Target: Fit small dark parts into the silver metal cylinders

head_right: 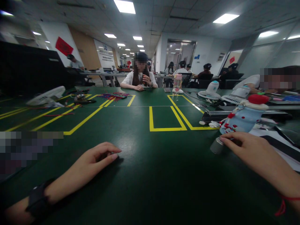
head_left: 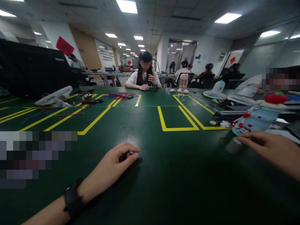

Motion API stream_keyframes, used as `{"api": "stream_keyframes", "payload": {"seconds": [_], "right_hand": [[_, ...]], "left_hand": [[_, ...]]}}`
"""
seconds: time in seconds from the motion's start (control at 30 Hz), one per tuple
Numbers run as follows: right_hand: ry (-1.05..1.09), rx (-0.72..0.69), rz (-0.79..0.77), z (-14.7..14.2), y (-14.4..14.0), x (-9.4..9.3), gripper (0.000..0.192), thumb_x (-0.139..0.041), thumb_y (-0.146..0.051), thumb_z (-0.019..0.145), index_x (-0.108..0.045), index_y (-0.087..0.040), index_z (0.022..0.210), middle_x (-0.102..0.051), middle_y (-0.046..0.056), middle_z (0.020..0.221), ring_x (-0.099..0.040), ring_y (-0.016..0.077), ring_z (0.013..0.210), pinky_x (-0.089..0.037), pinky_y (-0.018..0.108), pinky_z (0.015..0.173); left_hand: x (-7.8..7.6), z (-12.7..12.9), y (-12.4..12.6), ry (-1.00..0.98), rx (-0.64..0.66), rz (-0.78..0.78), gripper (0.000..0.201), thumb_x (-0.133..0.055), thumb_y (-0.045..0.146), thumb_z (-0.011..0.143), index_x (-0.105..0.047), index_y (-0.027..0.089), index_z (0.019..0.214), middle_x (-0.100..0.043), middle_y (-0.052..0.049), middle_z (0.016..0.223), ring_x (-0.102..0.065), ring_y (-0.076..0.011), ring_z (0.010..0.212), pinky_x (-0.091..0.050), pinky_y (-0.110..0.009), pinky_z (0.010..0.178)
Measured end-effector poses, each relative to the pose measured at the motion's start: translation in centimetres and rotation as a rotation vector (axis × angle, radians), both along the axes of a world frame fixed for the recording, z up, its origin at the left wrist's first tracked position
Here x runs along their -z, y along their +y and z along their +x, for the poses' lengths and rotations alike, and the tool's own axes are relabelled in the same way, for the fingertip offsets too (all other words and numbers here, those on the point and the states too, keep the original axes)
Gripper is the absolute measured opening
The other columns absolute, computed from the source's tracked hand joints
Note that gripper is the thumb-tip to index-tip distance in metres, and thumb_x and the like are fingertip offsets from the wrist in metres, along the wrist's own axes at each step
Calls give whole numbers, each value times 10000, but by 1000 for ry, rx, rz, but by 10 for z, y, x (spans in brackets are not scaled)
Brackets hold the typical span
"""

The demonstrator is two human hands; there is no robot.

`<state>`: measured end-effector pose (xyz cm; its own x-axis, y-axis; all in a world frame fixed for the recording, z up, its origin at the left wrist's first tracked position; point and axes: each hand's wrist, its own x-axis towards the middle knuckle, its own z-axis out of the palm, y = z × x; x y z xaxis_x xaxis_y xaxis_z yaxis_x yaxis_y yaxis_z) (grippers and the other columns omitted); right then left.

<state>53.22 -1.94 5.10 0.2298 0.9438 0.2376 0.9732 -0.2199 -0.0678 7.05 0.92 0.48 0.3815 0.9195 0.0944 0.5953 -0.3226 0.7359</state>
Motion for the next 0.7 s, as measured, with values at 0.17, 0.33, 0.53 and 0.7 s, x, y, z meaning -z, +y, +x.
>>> {"api": "stream_keyframes", "payload": {"seconds": [0.17,0.33,0.53,0.7], "right_hand": [[252,-2,-3,17,0,12,470,-576,-432,770,-600,-252,1203,-663,116,1088,-661,226,836,-483,340,709],[343,-59,-4,-1,-5,18,502,-592,-502,755,-610,-219,1170,-692,117,957,-667,217,750,-503,319,640],[437,-457,51,-105,-7,11,478,-583,-466,785,-552,-271,1221,-624,55,1145,-624,189,944,-528,326,803],[582,-784,-39,-185,-3,17,386,-574,-329,810,-553,-277,1192,-605,8,1147,-578,127,1016,-485,284,905]], "left_hand": [[0,-1,0,-23,1,-15,280,-481,423,889,-639,262,1054,-610,-27,990,-584,-208,863,-463,-379,815],[-1,-1,-1,-31,-13,-29,267,-484,421,887,-648,256,1017,-617,-26,984,-584,-209,861,-468,-359,789],[-3,1,-1,-22,0,-26,267,-483,423,888,-651,257,1013,-627,-25,1002,-592,-207,866,-470,-349,789],[-3,1,-3,-14,17,-1,233,-486,386,900,-656,266,1005,-634,-15,1018,-596,-200,903,-468,-340,826]]}}
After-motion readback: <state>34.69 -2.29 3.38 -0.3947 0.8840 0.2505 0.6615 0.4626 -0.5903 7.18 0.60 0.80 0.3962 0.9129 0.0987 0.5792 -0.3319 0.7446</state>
